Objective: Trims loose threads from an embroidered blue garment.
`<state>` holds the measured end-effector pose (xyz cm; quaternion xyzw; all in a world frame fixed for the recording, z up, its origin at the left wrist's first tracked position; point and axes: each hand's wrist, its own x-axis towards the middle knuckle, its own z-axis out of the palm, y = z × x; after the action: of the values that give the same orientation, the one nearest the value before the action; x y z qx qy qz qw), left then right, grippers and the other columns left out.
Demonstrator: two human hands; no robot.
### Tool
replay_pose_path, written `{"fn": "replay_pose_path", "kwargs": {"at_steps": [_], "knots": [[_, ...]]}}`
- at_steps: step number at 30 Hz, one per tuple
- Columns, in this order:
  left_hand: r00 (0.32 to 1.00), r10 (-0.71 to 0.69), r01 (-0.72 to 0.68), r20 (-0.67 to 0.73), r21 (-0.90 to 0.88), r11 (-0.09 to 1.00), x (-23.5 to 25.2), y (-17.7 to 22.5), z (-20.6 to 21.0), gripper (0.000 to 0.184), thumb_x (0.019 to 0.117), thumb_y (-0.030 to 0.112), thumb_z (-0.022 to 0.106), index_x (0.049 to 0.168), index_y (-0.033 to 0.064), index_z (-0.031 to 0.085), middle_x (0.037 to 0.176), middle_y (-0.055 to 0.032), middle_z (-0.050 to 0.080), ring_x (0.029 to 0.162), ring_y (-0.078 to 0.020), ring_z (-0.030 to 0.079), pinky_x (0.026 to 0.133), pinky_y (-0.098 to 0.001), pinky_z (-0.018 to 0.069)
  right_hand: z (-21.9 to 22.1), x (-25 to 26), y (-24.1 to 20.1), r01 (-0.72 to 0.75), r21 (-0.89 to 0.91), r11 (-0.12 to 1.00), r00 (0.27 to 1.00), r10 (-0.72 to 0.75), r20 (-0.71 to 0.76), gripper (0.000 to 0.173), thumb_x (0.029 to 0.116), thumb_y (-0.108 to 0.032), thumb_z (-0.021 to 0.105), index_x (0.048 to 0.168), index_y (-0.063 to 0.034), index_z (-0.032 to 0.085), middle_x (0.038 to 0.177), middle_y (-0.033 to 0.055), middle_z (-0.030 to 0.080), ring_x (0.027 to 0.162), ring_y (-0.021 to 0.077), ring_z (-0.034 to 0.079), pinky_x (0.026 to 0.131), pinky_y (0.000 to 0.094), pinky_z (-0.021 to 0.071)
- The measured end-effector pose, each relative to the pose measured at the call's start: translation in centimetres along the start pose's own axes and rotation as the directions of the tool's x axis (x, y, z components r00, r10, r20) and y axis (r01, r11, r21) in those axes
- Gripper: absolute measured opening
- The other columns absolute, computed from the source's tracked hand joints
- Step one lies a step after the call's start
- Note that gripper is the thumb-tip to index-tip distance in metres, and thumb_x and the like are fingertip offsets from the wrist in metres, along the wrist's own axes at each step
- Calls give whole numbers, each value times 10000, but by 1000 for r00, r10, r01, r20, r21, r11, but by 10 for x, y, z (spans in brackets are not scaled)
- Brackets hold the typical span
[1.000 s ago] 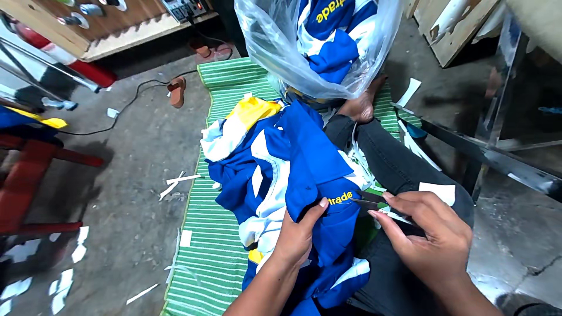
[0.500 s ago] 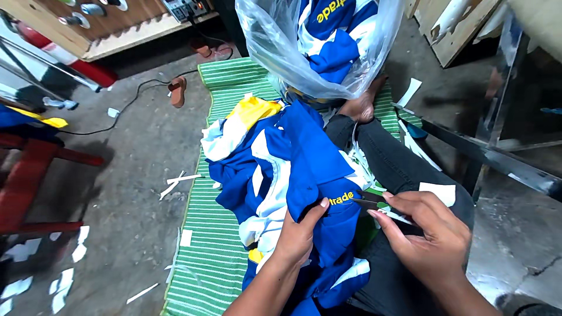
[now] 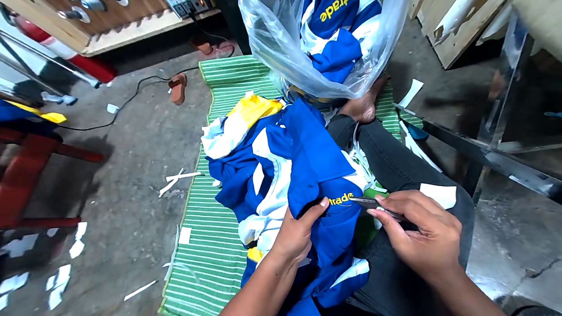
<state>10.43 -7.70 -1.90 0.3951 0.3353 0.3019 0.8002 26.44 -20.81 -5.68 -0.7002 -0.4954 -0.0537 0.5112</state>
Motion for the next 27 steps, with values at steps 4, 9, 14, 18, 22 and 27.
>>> {"fn": "replay_pose_path", "kwargs": {"at_steps": [4,9,14,18,22,27], "knots": [[1000,-5,5,-14,-4,1000,0,1,1,178,924,-84,585,1075,1,623,962,-78,735,921,-136,722,893,-324,598,-5,6,1,34,-27,999,998,-32,48,228,982,-291,698,972,-87,801,919,71,759,823,114,677,720,276,498],[1000,2,-2,-23,7,1000,-1,2,3,186,925,-85,585,1085,2,622,966,-70,736,930,-133,722,896,-322,598,-16,12,5,-3,45,999,987,-4,158,272,968,-366,706,1038,-117,793,986,46,753,877,89,674,756,273,517],[1000,-7,7,-10,15,1000,0,2,3,179,931,-85,577,1080,2,624,962,-70,733,932,-128,719,898,-322,595,-18,15,7,-6,55,998,984,-3,175,257,968,-355,703,1015,-121,799,972,38,756,866,82,671,744,271,507],[999,-31,31,-4,11,999,1,3,1,175,928,-80,584,1077,0,626,964,-76,733,927,-134,719,891,-323,597,-19,18,7,19,43,999,982,-26,189,251,978,-348,692,1004,-124,801,961,33,759,858,91,676,748,289,512],[996,-83,83,-12,-7,996,0,5,2,175,932,-72,579,1085,4,617,965,-84,731,924,-142,721,886,-329,600,-21,20,7,44,23,999,980,-47,195,249,983,-350,685,991,-130,800,952,37,763,873,104,688,750,308,512],[994,-109,108,-22,-17,994,0,5,3,180,935,-81,574,1090,1,614,968,-89,733,920,-148,722,885,-332,600,-23,22,9,52,16,999,976,-54,211,252,986,-346,675,973,-130,803,946,34,766,860,99,687,737,300,510]]}}
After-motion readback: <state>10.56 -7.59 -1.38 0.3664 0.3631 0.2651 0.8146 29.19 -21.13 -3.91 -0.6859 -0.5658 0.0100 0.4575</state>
